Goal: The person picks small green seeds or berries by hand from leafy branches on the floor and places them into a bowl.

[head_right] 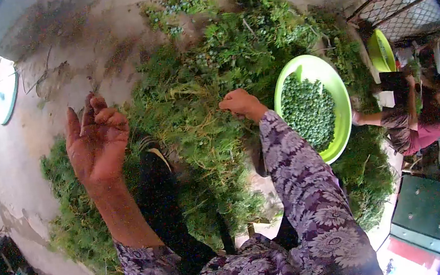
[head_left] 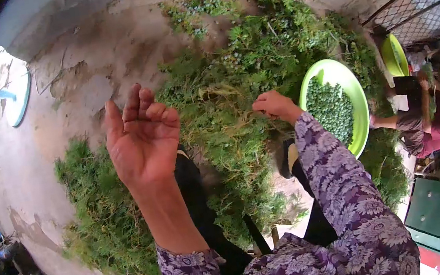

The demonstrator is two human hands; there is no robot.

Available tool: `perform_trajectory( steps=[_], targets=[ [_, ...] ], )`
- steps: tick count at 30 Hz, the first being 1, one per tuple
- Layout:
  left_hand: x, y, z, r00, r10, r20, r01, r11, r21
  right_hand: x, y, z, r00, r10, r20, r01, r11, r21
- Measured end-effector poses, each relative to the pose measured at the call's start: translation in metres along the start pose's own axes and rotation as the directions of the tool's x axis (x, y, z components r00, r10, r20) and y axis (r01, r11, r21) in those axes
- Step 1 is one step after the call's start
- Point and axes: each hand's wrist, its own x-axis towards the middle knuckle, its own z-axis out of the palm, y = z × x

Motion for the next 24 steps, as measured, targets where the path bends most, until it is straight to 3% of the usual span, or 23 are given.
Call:
perform_trajectory(
  steps=[1,3,4,6,7,8,10,12,14,16,18,19,20,21,22,23,24],
  targets=[
    [0.001,0.0,-0.001,1.0,-0.005,0.012,0.005,1.0,-0.009,-0.012,-0.001,-0.005,1.0,-0.001,-0.014,0.001,1.0,-0.007],
    [0.003,-0.001,-0.003,1.0,-0.011,0.024,0.011,1.0,0.003,-0.037,-0.002,-0.013,0.998,-0.018,0.067,-0.006,0.944,0.329],
    [0.003,-0.001,-0.004,0.999,-0.015,0.037,0.015,1.0,-0.004,-0.051,-0.004,-0.014,0.998,-0.021,0.054,0.002,0.946,0.323],
    [0.006,-0.006,-0.005,0.998,-0.047,0.052,0.048,0.999,-0.01,-0.081,-0.012,-0.015,0.998,-0.016,0.067,-0.019,0.873,0.488],
    [0.005,-0.007,-0.004,0.997,-0.051,0.06,0.052,0.999,-0.011,-0.092,-0.009,-0.02,0.986,-0.058,0.157,-0.045,0.813,0.58],
    [0.006,-0.009,-0.004,0.997,-0.063,0.054,0.063,0.998,-0.003,-0.104,-0.012,-0.021,0.987,-0.059,0.148,-0.039,0.813,0.581],
    [0.007,-0.015,-0.003,0.996,-0.078,0.052,0.078,0.997,0.004,-0.125,-0.02,-0.021,0.994,-0.109,0.03,0.054,0.687,0.725],
    [0.008,-0.021,-0.003,0.994,-0.085,0.062,0.082,0.996,0.044,-0.122,-0.013,-0.01,0.992,-0.106,-0.065,0.122,0.717,0.686],
    [0.012,-0.029,-0.002,0.995,-0.085,0.05,0.081,0.994,0.078,-0.127,-0.022,0.004,0.986,-0.153,-0.066,0.135,0.502,0.854],
    [0.011,-0.035,0.001,0.997,-0.079,0.025,0.076,0.99,0.116,-0.123,-0.031,0.011,0.982,-0.172,-0.075,0.155,0.521,0.839],
    [0.004,-0.044,0.016,0.991,0.064,-0.118,-0.009,0.909,0.416,-0.127,-0.04,0.01,0.967,-0.245,-0.069,0.206,0.595,0.777],
    [0.004,-0.046,0.016,0.991,0.061,-0.115,-0.006,0.903,0.429,-0.125,-0.044,0.008,0.967,-0.234,-0.098,0.226,0.617,0.754],
    [0.006,-0.048,0.015,0.985,0.172,-0.028,-0.117,0.773,0.623,-0.126,-0.046,0.006,0.966,-0.238,-0.104,0.231,0.606,0.761],
    [0.007,-0.052,0.014,0.962,0.258,0.086,-0.228,0.593,0.772,-0.129,-0.048,0.004,0.961,-0.262,-0.084,0.213,0.512,0.832],
    [0.009,-0.058,0.01,0.963,0.254,0.094,-0.231,0.585,0.778,-0.131,-0.051,0.001,0.955,-0.29,-0.065,0.187,0.414,0.891],
    [0.012,-0.067,0.004,0.883,0.346,0.317,-0.412,0.25,0.876,-0.134,-0.053,-0.001,0.953,-0.294,-0.071,0.191,0.403,0.895],
    [0.015,-0.075,-0.002,0.766,0.344,0.543,-0.538,-0.121,0.834,-0.139,-0.056,-0.001,0.947,-0.317,-0.062,0.206,0.443,0.873]
  ],
)
